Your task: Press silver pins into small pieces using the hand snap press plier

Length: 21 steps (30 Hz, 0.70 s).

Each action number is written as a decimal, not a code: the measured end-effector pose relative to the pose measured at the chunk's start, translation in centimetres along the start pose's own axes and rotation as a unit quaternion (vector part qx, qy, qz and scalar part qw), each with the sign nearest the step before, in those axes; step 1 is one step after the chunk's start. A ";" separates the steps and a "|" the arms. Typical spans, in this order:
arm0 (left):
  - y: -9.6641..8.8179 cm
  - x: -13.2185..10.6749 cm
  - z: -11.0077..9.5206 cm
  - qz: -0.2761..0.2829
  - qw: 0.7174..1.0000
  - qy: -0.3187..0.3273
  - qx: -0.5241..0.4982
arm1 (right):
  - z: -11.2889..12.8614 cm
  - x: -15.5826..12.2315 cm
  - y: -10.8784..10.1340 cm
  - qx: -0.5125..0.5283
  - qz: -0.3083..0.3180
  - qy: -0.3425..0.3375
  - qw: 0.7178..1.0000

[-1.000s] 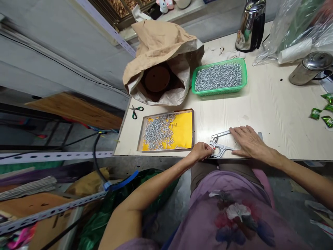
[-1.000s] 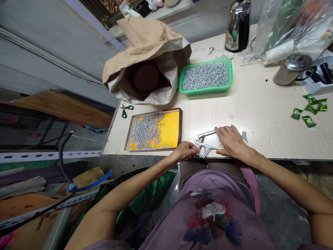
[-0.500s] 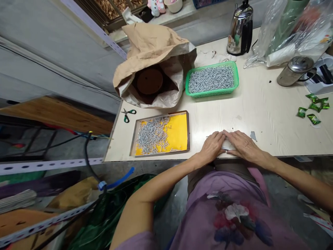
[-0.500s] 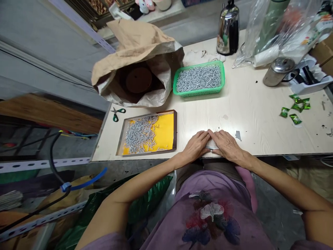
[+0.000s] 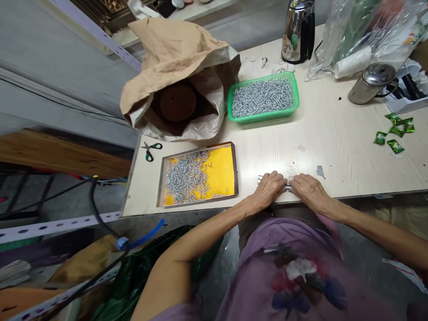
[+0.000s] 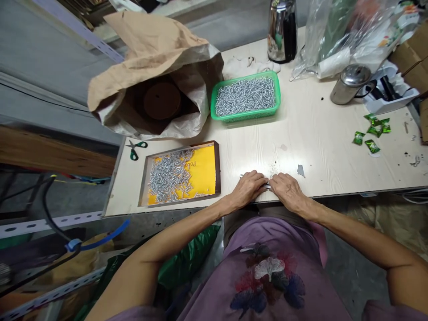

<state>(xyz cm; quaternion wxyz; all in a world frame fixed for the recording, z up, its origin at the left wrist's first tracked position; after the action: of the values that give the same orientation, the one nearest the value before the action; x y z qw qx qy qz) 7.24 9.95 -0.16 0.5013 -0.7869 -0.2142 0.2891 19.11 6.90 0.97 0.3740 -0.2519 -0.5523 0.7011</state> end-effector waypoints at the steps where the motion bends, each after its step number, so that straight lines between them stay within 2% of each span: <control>1: 0.0 0.0 0.1 -0.002 1.000 0.000 -0.003 | 0.0 -0.1 0.0 -0.001 -0.004 0.006 1.000; 4: -0.2 0.0 0.5 -0.027 1.000 -0.005 -0.011 | -0.9 0.0 -0.3 -0.008 -0.009 0.017 1.000; 7: 0.0 -0.1 0.8 -0.082 0.996 -0.006 -0.015 | -2.7 0.5 -0.9 -0.007 0.000 0.000 1.000; 11: 1.4 -0.6 -0.4 -0.155 0.987 0.037 -0.014 | -5.4 2.1 -1.2 -0.044 -0.005 0.016 0.999; 14: 2.7 -0.9 -1.7 -0.168 0.984 0.059 -0.023 | -6.9 3.8 -1.0 -0.076 -0.020 0.015 0.997; 16: 3.2 -0.8 -2.1 -0.174 0.983 0.045 -0.036 | -7.7 5.1 -0.8 -0.079 -0.033 0.011 0.996; 21: 2.8 -0.8 -2.4 -0.211 0.976 0.014 -0.057 | -9.4 7.1 -1.2 -0.043 -0.055 0.038 0.997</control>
<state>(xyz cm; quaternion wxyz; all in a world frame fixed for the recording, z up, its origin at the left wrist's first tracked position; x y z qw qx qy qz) 8.36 6.73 -1.72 0.5088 -0.7551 -0.3842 0.1528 22.39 18.23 0.10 0.4218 -0.2639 -0.5805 0.6445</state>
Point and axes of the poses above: each hand's wrist, its own x-axis towards the middle knuckle, its own y-axis out of the palm, z = x × y, the point moved 5 cm from there along x, towards the middle knuckle, and after that the axes turned 1 degree about -y, right-handed, at the moved point
